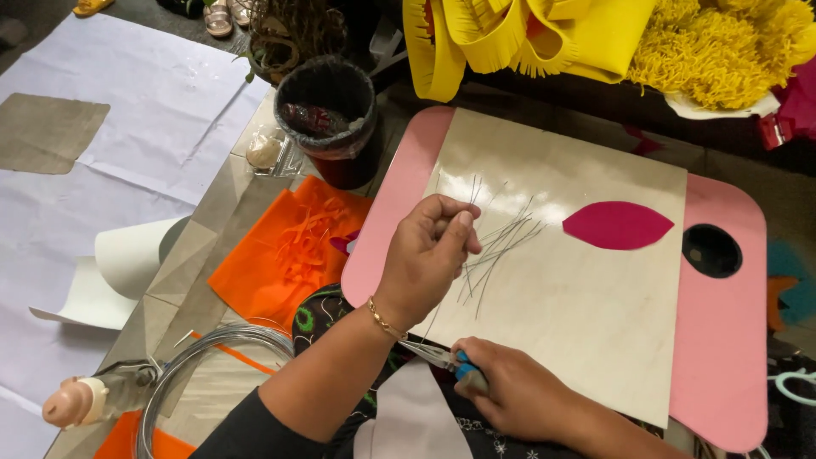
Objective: Shaping and cutting thin metal wires using pliers on a small work table.
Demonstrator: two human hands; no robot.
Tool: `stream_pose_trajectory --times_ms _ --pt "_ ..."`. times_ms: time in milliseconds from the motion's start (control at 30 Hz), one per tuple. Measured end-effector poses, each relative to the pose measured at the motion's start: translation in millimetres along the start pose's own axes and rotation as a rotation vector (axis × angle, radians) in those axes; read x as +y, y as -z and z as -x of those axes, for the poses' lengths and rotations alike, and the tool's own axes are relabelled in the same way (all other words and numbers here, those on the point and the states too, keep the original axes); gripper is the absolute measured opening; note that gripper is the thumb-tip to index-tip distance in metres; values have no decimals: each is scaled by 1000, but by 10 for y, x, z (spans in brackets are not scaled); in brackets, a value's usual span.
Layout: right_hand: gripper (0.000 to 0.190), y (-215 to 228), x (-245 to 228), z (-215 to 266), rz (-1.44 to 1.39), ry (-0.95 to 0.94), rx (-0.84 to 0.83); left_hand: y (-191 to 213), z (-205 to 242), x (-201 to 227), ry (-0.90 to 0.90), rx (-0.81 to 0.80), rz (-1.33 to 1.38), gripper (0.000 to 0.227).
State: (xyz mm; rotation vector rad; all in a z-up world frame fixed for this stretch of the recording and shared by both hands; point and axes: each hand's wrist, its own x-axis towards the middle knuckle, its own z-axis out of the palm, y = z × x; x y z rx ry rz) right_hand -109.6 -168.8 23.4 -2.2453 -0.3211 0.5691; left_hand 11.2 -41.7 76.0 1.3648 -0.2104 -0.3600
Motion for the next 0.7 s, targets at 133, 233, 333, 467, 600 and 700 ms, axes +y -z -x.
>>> stream_pose_trajectory --times_ms 133,233,333,467,600,700 --pt "63 -162 498 95 122 56 116 134 -54 -34 -117 44 -35 10" --pt "51 -28 723 251 142 -19 315 261 -74 21 -187 137 -99 13" --pt "58 68 991 412 328 -162 600 299 -12 36 -153 98 -96 14" --pt "64 50 1427 574 757 -485 722 267 69 8 -180 18 -133 16" --pt "68 -41 1754 578 930 -590 801 219 144 11 -149 -31 -95 19" --pt "65 -27 1777 521 891 -626 770 205 194 13 -184 -63 -101 19"
